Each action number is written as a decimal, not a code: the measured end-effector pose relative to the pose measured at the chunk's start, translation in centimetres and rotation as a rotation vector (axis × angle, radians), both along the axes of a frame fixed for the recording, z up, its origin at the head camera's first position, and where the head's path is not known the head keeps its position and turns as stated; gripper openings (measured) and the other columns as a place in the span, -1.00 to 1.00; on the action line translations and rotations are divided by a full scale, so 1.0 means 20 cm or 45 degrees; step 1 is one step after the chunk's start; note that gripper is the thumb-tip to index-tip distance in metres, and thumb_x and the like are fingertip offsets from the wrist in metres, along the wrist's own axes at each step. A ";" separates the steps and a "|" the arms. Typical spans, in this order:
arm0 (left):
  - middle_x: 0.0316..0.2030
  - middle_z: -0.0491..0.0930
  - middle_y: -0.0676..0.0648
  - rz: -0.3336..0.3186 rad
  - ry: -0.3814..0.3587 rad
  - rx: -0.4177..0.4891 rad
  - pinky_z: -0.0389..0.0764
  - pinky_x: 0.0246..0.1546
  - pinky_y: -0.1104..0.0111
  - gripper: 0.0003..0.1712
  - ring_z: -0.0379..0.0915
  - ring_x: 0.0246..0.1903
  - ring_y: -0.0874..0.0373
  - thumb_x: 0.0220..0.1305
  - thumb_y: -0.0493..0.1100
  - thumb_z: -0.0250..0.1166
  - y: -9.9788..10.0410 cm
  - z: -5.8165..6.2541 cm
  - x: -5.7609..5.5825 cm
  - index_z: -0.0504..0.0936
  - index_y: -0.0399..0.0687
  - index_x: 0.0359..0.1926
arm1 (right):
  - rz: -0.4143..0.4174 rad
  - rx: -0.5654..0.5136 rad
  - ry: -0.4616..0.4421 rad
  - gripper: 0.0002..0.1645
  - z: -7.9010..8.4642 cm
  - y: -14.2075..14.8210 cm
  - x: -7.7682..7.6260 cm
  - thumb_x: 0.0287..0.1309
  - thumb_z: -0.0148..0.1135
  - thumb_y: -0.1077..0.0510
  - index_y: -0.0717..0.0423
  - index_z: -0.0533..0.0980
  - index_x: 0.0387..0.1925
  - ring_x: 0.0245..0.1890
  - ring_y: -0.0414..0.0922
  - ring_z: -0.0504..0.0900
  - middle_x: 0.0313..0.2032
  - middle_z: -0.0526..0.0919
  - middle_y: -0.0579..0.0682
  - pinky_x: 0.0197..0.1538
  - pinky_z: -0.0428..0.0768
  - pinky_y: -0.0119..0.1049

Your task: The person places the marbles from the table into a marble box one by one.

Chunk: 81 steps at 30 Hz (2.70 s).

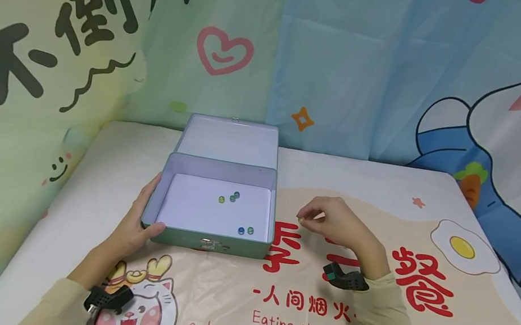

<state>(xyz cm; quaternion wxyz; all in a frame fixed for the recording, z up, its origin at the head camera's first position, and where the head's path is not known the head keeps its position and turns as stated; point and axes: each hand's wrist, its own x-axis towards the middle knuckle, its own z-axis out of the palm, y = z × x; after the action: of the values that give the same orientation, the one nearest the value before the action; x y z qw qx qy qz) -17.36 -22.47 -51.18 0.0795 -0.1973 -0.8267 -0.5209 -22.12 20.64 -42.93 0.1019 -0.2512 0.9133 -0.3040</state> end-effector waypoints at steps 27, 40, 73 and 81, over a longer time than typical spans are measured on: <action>0.49 -0.17 -0.14 0.006 -0.006 -0.006 -0.09 0.19 -0.41 0.13 -0.19 0.41 -0.31 0.09 0.32 0.24 0.01 0.01 0.01 -0.19 0.16 0.51 | 0.053 -0.157 0.147 -0.81 0.03 -0.13 0.05 0.07 0.36 0.23 -0.06 0.66 -0.24 -0.22 -0.26 0.62 -0.25 0.66 -0.19 -0.10 0.64 -0.31; 0.50 -0.17 -0.09 0.009 0.004 -0.011 -0.10 0.20 -0.41 0.12 -0.21 0.42 -0.27 0.09 0.30 0.25 -0.01 0.01 0.01 -0.19 0.21 0.51 | 0.074 -0.208 0.230 -0.77 0.00 -0.21 0.06 0.07 0.36 0.20 0.06 0.65 -0.18 -0.15 -0.20 0.63 -0.21 0.67 -0.14 -0.10 0.65 -0.28; 0.50 -0.17 -0.11 0.012 0.016 -0.050 -0.04 0.21 -0.39 0.14 -0.15 0.41 -0.26 0.08 0.45 0.14 0.00 0.00 0.00 -0.22 0.20 0.51 | 0.480 0.189 0.290 -0.87 0.11 -0.41 -0.11 0.08 0.34 0.23 0.08 0.68 -0.27 -0.29 -0.26 0.61 -0.31 0.67 -0.12 -0.15 0.63 -0.41; 0.49 -0.16 -0.10 0.010 0.038 -0.052 -0.01 0.20 -0.38 0.13 -0.14 0.41 -0.25 0.09 0.42 0.16 0.00 0.00 0.00 -0.22 0.19 0.51 | 0.542 0.262 0.232 -0.86 0.15 -0.48 -0.19 0.09 0.32 0.25 0.12 0.68 -0.26 -0.27 -0.24 0.64 -0.31 0.68 -0.11 -0.13 0.63 -0.39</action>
<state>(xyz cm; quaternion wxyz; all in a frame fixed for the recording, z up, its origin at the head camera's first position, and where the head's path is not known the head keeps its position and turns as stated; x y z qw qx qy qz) -17.35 -22.48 -51.20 0.0898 -0.2032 -0.8367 -0.5006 -25.90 11.12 -39.89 0.1060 -0.4526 0.8713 -0.1573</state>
